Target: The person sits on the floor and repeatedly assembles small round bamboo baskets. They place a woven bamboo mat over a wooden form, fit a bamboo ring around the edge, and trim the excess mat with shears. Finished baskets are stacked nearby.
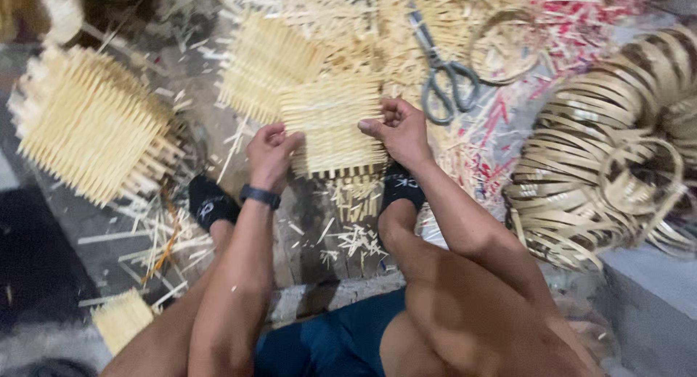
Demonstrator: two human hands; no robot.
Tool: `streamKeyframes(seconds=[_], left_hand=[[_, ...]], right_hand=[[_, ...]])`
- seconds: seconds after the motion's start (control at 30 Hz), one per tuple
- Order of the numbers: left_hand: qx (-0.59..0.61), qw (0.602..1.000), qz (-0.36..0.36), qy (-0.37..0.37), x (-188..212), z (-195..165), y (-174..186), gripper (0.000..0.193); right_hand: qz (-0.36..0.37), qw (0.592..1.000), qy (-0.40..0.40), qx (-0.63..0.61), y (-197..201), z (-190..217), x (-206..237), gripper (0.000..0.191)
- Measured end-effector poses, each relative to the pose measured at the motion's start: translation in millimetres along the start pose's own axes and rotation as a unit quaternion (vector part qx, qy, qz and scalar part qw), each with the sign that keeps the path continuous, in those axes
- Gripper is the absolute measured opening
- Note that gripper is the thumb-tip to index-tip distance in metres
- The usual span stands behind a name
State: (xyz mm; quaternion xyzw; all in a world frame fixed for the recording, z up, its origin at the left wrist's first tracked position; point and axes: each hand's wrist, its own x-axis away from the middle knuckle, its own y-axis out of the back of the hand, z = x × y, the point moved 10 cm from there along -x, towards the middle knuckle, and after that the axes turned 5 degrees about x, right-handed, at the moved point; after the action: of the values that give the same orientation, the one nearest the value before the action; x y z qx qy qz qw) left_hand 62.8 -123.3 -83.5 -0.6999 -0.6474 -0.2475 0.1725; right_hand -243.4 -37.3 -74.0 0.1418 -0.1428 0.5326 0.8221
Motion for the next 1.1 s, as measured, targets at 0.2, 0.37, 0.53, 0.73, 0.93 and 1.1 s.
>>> streamKeyframes(seconds=[0.2,0.37,0.53,0.73,0.93,1.1], left_hand=[[0.059,0.996,-0.048,0.050,14.9,-14.4,10.1,0.070],[0.051,0.997,-0.040,0.028,18.4,-22.2,26.8,0.062],[0.083,0.995,-0.039,0.031,27.4,-24.1,34.0,0.055],[-0.156,0.950,-0.115,-0.246,68.6,-117.6,23.5,0.048],[-0.091,0.862,0.140,-0.479,193.8,-206.1,-100.0,0.041],[0.137,0.930,0.128,-0.316,244.7,-217.4,-102.7,0.025]], right_hand=[[-0.228,0.908,0.099,0.338,181.9,13.8,-45.5,0.017],[-0.138,0.672,0.204,0.698,216.6,36.4,-55.7,0.016],[-0.048,0.694,0.179,0.696,216.0,23.8,-46.5,0.014],[-0.068,0.766,0.284,0.573,219.6,100.4,5.4,0.006],[0.016,0.740,0.358,0.570,112.4,248.8,102.3,0.027],[0.137,0.712,0.417,0.548,1.3,339.5,183.6,0.037]])
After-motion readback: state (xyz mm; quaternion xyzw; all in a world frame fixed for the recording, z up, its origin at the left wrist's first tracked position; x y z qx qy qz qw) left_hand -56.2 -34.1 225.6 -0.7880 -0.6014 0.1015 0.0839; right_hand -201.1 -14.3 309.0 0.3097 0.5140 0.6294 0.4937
